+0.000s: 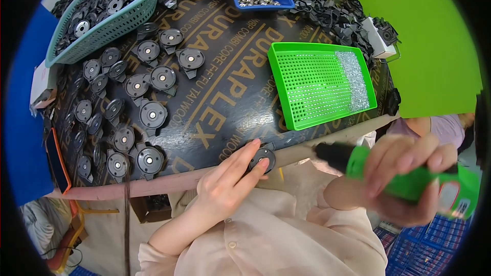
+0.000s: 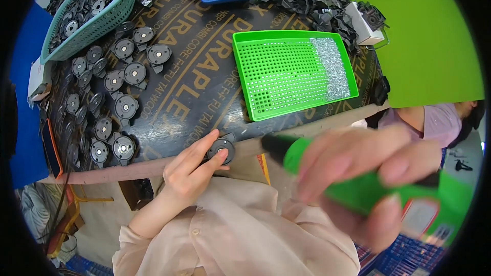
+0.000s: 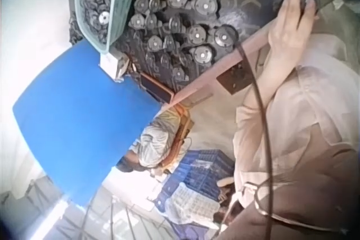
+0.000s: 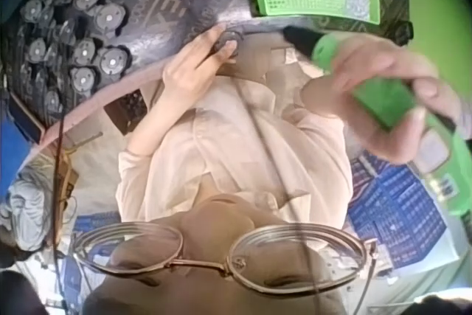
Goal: Assembling small plastic circular parts by inserting screws using an electric screwdriver at a factory workbench.
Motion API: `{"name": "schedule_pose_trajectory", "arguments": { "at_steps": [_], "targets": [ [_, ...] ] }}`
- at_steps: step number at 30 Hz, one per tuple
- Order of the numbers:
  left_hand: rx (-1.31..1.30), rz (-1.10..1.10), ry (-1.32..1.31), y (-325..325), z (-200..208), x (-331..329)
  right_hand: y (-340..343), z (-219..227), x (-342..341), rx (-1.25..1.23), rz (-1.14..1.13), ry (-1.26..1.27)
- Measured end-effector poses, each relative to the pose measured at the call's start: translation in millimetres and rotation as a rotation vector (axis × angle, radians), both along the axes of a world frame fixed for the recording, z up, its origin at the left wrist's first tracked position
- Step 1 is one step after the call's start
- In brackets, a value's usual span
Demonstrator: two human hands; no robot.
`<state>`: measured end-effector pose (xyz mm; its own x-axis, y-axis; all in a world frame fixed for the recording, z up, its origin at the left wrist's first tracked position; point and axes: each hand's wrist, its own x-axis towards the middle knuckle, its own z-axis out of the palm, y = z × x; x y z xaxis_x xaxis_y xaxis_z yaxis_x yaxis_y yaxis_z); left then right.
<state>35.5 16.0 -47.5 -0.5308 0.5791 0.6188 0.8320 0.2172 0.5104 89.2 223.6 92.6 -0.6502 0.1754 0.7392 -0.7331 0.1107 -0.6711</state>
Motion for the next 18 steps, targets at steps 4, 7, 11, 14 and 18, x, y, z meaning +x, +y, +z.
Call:
{"name": "schedule_pose_trajectory", "arguments": {
  "at_steps": [4, 7, 11, 14, 18],
  "targets": [
    [-0.007, 0.001, -0.015, -1, 2, 1, -32, -8, -5, -0.043, 0.208, -0.117],
    [-0.019, 0.016, -0.025, -1, 5, 1, -37, -6, -1, -0.060, 0.171, -0.229],
    [-0.012, 0.025, -0.022, -2, 3, 1, -37, -5, -2, 0.007, 0.215, -0.282],
    [-0.024, 0.023, -0.010, -2, 6, 0, -37, -5, -3, 0.011, 0.212, -0.298],
    [-0.015, 0.030, -0.001, -2, 3, 1, -37, -6, -2, 0.031, 0.220, -0.307]
  ]
}}
